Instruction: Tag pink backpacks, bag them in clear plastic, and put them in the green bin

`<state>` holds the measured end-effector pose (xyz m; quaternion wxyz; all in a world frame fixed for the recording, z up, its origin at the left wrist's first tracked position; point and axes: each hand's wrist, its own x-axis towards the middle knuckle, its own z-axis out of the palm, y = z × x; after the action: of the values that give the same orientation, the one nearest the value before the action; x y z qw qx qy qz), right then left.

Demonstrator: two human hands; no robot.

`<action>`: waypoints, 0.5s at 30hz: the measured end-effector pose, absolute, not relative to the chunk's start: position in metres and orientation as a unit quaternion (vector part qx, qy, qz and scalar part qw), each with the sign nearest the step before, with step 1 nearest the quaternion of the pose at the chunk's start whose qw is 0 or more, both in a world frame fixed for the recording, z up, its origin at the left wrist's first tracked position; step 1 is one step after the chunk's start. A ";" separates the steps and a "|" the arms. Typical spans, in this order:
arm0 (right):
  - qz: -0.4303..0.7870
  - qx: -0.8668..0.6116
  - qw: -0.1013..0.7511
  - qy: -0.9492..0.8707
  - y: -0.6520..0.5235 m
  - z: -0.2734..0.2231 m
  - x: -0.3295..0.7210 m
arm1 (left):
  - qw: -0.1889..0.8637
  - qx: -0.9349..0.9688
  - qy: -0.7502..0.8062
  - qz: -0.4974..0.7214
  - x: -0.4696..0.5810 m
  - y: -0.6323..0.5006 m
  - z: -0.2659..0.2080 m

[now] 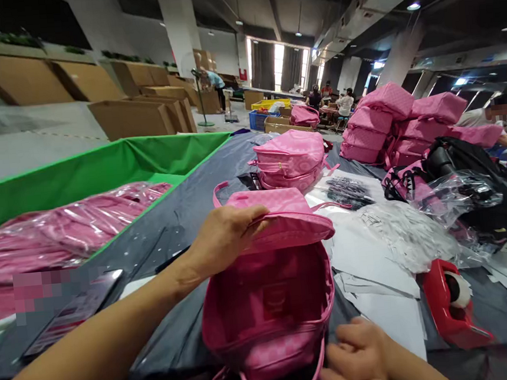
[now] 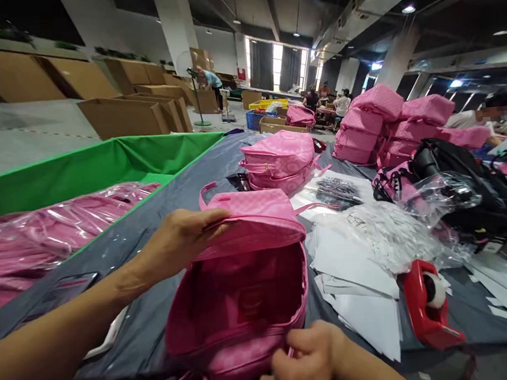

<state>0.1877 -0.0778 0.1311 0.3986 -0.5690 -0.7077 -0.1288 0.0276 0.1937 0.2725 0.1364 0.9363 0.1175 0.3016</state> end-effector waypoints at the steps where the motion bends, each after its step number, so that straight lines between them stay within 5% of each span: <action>1: -0.140 -0.522 0.353 -0.764 -0.067 0.135 0.173 | 0.137 0.938 0.112 0.298 0.026 0.194 0.272; 3: -0.192 -0.548 0.290 -0.761 -0.043 0.152 0.165 | 0.136 0.940 0.105 0.294 0.023 0.194 0.272; 9: -0.357 -0.596 0.432 -0.575 -0.020 0.210 0.204 | 0.087 0.947 0.131 0.281 0.028 0.186 0.281; 15: -0.245 -0.652 0.475 -0.538 0.008 0.218 0.238 | 0.020 0.942 0.160 0.293 0.036 0.171 0.272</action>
<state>0.2377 0.0084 0.2185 0.4751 -0.6516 -0.5383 -0.2448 0.0356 0.1712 0.2717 0.0200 0.9424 0.1596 0.2933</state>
